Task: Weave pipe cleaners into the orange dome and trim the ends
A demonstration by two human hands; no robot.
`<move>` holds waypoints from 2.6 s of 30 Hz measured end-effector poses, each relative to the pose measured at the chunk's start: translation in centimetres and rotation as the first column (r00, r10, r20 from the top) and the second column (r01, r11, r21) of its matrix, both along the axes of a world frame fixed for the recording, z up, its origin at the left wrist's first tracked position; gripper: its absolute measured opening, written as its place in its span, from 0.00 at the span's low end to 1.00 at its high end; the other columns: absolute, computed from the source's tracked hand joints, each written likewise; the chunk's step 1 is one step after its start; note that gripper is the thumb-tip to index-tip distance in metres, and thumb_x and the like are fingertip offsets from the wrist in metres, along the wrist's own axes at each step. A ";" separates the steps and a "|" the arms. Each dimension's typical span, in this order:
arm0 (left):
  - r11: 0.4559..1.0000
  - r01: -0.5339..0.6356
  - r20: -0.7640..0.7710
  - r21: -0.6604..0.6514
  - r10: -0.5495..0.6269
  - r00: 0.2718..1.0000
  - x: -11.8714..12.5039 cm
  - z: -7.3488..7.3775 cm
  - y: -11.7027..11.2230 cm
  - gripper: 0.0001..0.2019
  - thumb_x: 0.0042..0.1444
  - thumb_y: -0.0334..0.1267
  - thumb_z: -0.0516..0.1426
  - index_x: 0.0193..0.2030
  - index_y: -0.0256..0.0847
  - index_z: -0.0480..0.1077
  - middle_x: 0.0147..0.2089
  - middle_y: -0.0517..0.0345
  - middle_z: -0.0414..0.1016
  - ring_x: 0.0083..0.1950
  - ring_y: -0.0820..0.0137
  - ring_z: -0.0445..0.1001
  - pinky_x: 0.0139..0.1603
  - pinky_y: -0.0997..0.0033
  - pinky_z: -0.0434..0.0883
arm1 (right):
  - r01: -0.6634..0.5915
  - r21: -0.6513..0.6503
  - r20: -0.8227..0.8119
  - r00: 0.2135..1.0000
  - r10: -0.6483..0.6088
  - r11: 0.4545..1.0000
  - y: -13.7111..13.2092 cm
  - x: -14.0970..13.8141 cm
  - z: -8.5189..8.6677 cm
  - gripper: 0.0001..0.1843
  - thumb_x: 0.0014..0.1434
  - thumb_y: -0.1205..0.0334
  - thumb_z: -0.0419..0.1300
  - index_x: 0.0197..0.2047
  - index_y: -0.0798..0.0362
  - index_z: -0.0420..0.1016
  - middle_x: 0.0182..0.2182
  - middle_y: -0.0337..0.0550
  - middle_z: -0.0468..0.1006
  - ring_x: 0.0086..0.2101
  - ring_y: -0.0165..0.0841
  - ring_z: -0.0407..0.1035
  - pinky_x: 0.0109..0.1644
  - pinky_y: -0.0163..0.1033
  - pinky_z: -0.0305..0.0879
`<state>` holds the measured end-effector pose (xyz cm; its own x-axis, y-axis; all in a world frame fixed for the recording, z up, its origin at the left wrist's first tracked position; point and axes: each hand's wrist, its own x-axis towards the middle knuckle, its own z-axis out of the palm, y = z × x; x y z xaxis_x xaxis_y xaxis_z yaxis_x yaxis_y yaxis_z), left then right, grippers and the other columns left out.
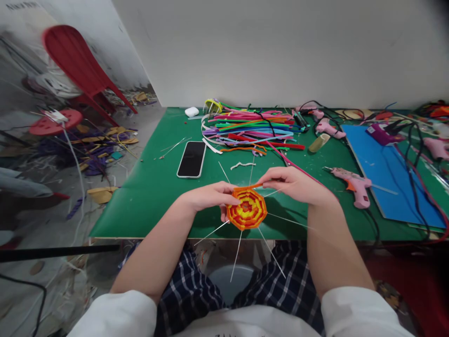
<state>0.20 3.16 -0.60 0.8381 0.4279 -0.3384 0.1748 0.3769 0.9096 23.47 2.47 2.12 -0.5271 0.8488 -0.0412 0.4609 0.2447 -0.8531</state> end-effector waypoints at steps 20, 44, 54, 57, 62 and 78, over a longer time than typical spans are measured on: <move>0.995 0.083 -0.076 0.049 -0.079 0.994 0.1 -0.6 0.3 0.15 0.48 0.37 0.58 0.44 0.39 0.72 0.36 0.53 0.76 0.28 0.70 0.73 0.22 0.78 0.69 | -0.199 -0.003 0.037 0.979 0.199 0.980 0.0 0.0 0.0 0.12 0.54 0.60 0.53 0.39 0.50 0.75 0.36 0.42 0.75 0.36 0.32 0.67 0.39 0.36 0.61; 0.984 -0.145 0.056 -0.107 0.152 0.987 -0.5 -2.0 1.2 0.18 0.46 0.45 0.59 0.44 0.38 0.72 0.39 0.50 0.75 0.35 0.68 0.73 0.30 0.74 0.70 | 0.011 -0.123 -0.186 0.982 -0.034 0.992 0.6 -2.0 -2.4 0.11 0.48 0.55 0.60 0.29 0.55 0.73 0.25 0.39 0.73 0.26 0.26 0.65 0.29 0.33 0.60; 0.955 -0.294 -0.003 0.035 0.294 0.956 0.5 -2.7 1.3 0.12 0.45 0.40 0.61 0.36 0.36 0.74 0.27 0.56 0.74 0.23 0.77 0.69 0.22 0.80 0.64 | 0.036 -0.108 -0.186 0.981 -0.056 0.994 0.5 -2.3 -2.3 0.10 0.48 0.57 0.59 0.30 0.55 0.73 0.24 0.39 0.72 0.25 0.25 0.62 0.27 0.32 0.58; 0.956 -0.259 -0.041 0.137 0.266 0.963 0.5 -2.6 1.4 0.12 0.44 0.40 0.61 0.34 0.35 0.75 0.28 0.56 0.74 0.24 0.76 0.69 0.23 0.79 0.65 | 0.016 -0.095 -0.159 0.987 -0.031 0.995 0.5 -2.5 -2.2 0.10 0.49 0.56 0.59 0.30 0.55 0.73 0.24 0.39 0.72 0.25 0.26 0.62 0.28 0.32 0.58; 0.953 -0.218 -0.077 0.209 0.238 0.968 0.4 -2.3 1.3 0.11 0.44 0.40 0.61 0.32 0.35 0.75 0.27 0.57 0.75 0.25 0.75 0.70 0.25 0.78 0.67 | -0.024 -0.095 -0.139 0.990 0.011 0.995 0.4 -2.7 -2.2 0.11 0.50 0.56 0.58 0.30 0.56 0.73 0.24 0.39 0.71 0.25 0.26 0.61 0.27 0.32 0.58; 0.905 -0.339 0.399 -0.257 0.419 0.816 0.0 -2.2 1.7 0.24 0.50 0.45 0.48 0.53 0.38 0.65 0.52 0.49 0.69 0.51 0.59 0.67 0.48 0.58 0.64 | 0.297 -0.143 -0.345 0.879 -0.329 0.944 0.8 -2.7 -2.1 0.10 0.47 0.58 0.61 0.26 0.57 0.71 0.19 0.34 0.66 0.19 0.20 0.54 0.22 0.30 0.50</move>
<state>0.19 4.90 -2.81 0.6970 0.7133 -0.0737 -0.4115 0.4819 0.7736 20.80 3.28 -0.03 -0.2266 0.9737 0.0221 0.1595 0.0595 -0.9854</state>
